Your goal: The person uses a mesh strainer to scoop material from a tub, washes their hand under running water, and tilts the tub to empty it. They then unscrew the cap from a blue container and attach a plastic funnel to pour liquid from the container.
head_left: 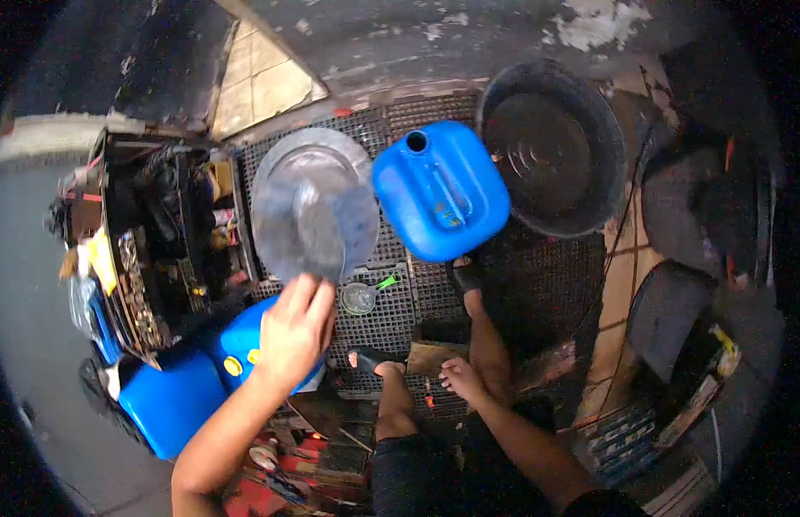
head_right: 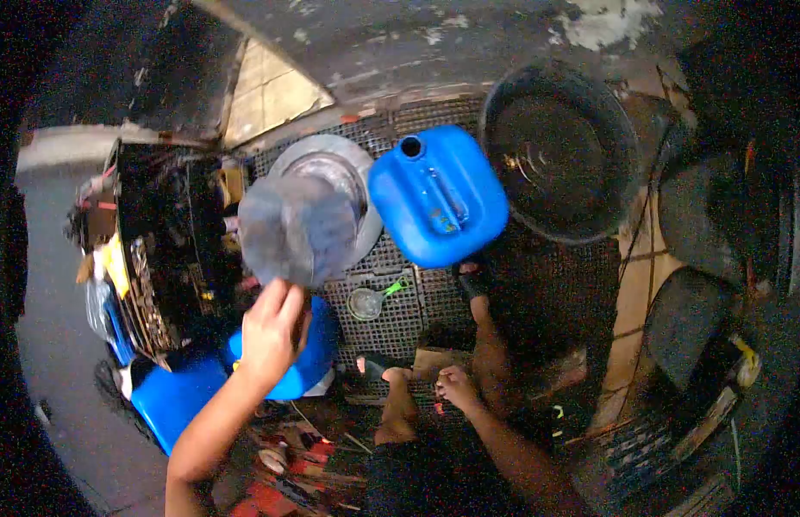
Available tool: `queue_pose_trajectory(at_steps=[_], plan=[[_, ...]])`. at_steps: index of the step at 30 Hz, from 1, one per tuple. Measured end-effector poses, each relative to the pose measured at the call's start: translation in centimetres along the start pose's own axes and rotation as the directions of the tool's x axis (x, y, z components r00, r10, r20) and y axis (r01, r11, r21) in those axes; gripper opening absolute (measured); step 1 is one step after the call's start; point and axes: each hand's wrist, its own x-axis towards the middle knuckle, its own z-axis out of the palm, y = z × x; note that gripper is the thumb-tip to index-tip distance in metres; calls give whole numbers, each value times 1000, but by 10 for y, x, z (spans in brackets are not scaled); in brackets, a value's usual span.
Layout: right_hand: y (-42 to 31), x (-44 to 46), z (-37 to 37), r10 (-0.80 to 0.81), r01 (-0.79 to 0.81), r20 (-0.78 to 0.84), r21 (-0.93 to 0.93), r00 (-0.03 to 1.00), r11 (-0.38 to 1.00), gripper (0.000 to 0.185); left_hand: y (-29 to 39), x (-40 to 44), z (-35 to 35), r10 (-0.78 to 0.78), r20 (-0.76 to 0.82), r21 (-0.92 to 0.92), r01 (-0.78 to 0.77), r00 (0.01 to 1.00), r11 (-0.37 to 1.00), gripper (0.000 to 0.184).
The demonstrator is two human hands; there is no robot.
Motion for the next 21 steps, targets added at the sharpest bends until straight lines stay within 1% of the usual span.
queue_pose_trajectory(at_steps=[1, 4, 6, 7, 9, 10, 11, 14, 16, 17, 19, 20, 21], plan=[[-4, 0, 1, 1, -1, -4, 30, 1000, 1000, 19, 3, 27, 6, -4, -12, 26, 4, 1000, 1000, 24], [-7, 7, -2, 35, -30, -52, 81, 998, 996, 17, -3, 93, 37, 4, -84, -43, -7, 996, 999, 24], [2, 17, -5, -5, 2, 12, 224, 1000, 975, 16, 3, 128, 47, 16, -148, -76, -27, 989, 997, 23], [8, 18, -8, -1, 2, -2, 245, 1000, 969, 16, 5, 141, 52, 0, -138, -73, -10, 990, 997, 21], [-2, 14, -12, -29, 31, -11, 275, 1000, 961, 16, 6, 161, 66, 34, -150, -73, -46, 988, 996, 17], [-9, 12, -14, -12, 19, -30, 226, 999, 974, 17, 7, 168, 71, 28, -143, -69, -38, 989, 997, 15], [-11, 12, -16, -10, 17, -31, 241, 999, 970, 17, 10, 176, 75, 14, -125, -55, -21, 992, 998, 16], [-15, 12, -17, -32, 44, -52, 248, 998, 968, 18, 18, 187, 81, 65, -117, -23, -68, 991, 997, 19], [-16, 10, -19, -41, 50, -42, 250, 998, 967, 20, 23, 190, 87, 84, -75, 35, -81, 994, 996, 24], [-17, 8, -20, -36, 47, -46, 257, 998, 965, 20, 27, 190, 90, 89, -70, 31, -87, 994, 996, 24], [-22, 6, -23, 24, -12, -37, 286, 999, 958, 18, 31, 187, 93, 107, -17, 93, -105, 994, 990, 27], [-23, 7, -25, 25, -14, -36, 289, 999, 957, 18, 31, 187, 95, 109, -14, 93, -107, 994, 990, 27], [-23, 6, -26, 31, -20, -33, 295, 999, 955, 17, 32, 185, 97, 109, 6, 138, -109, 994, 984, 27]])
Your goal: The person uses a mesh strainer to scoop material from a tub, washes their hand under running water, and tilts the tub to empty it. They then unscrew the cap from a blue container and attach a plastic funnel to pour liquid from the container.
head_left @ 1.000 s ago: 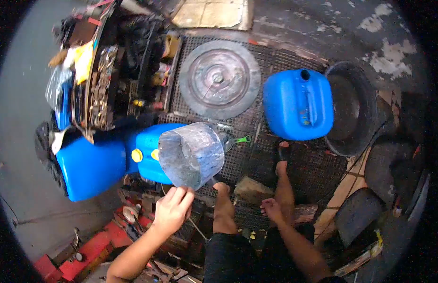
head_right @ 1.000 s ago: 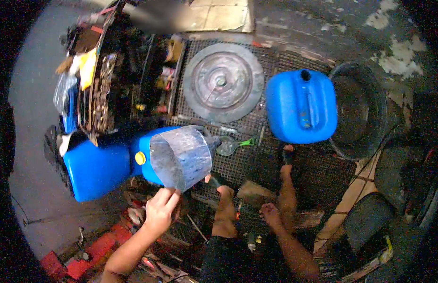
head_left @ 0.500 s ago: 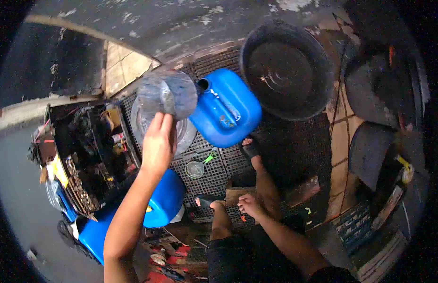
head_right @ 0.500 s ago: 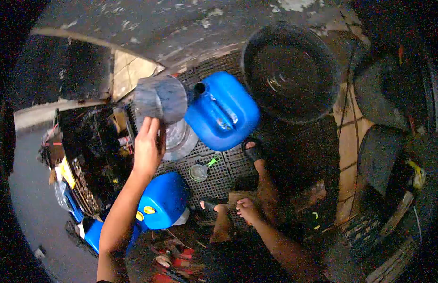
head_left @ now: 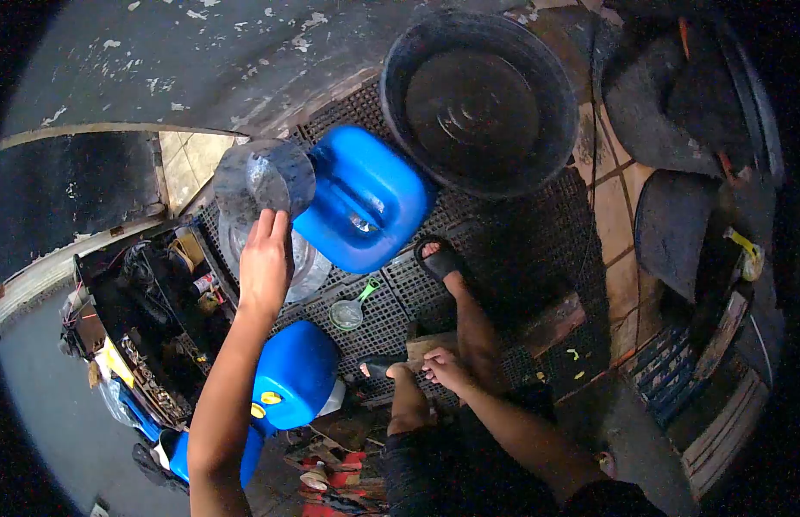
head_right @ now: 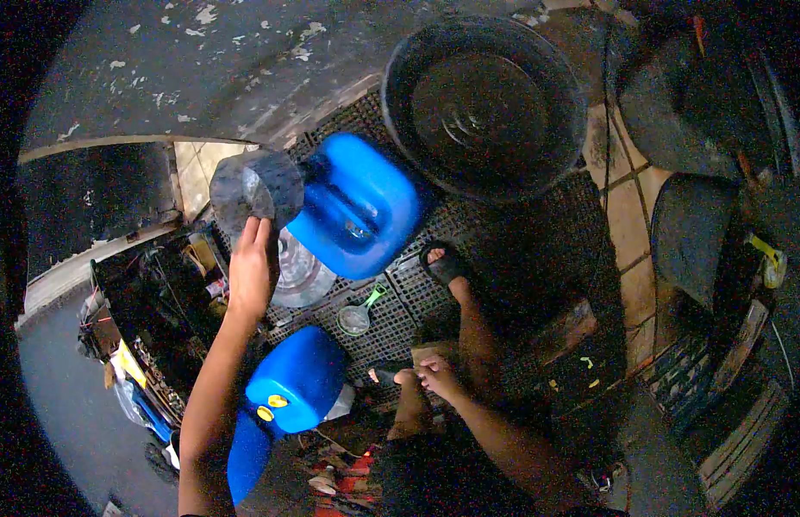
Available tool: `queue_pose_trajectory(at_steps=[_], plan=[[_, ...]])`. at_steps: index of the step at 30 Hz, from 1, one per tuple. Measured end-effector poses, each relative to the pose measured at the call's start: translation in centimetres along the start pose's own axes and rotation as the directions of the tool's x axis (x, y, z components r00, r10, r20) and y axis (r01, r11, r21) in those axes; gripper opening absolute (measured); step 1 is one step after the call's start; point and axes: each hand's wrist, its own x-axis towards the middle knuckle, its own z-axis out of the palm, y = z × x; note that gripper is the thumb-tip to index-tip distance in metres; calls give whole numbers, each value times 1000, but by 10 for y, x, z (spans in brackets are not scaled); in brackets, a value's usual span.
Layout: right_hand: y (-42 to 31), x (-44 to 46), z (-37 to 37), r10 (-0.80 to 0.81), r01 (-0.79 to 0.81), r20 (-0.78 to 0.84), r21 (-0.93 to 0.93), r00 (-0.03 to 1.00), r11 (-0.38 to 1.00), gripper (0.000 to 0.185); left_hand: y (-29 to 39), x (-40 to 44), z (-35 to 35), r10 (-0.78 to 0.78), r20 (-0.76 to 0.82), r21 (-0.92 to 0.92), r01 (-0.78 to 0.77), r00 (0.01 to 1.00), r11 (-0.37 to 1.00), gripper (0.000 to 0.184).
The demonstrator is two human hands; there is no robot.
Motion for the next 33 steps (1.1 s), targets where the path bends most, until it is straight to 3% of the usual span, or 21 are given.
queue_pose_trajectory(at_steps=[5, 10, 13, 17, 20, 24, 26, 28, 31, 33], plan=[[22, 13, -4, -69, 68, 9, 91, 998, 994, 23, -2, 1, 8, 29, -3, 200, -28, 1000, 979, 33], [13, 2, -5, -32, 32, 7, 0, 999, 999, 15, -8, 22, 15, 10, -91, 215, 10, 996, 977, 36], [17, 5, -7, -41, 40, 29, 37, 999, 999, 15, 2, 25, 23, 149, 36, 150, -152, 988, 977, 37], [10, -2, -6, -50, 50, 6, -5, 999, 999, 15, 15, 18, 24, 126, 85, 178, -139, 988, 974, 37], [7, -2, -7, -24, 24, 14, 11, 1000, 1000, 16, 16, 12, 25, 51, 3, 148, -51, 999, 988, 34], [6, -1, -6, -19, 19, 7, -20, 1000, 1000, 16, 16, 8, 21, 5, 53, 130, -11, 999, 991, 32], [8, 0, -5, -16, 16, -4, -42, 1000, 999, 17, 9, 14, 9, -147, 63, 23, 146, 987, 989, 36], [13, 2, -5, -14, 14, -3, 24, 1000, 1000, 17, -9, 17, 8, -187, -37, -8, 187, 982, 982, 45], [1, -5, -5, -6, 6, 11, 5, 1000, 1000, 17, -20, 24, -4, -322, 1, -179, 317, 947, 931, 47], [3, -4, -3, -13, 13, 7, -21, 1000, 1000, 17, -17, 27, -15, -373, 36, -101, 375, 927, 921, 47]])
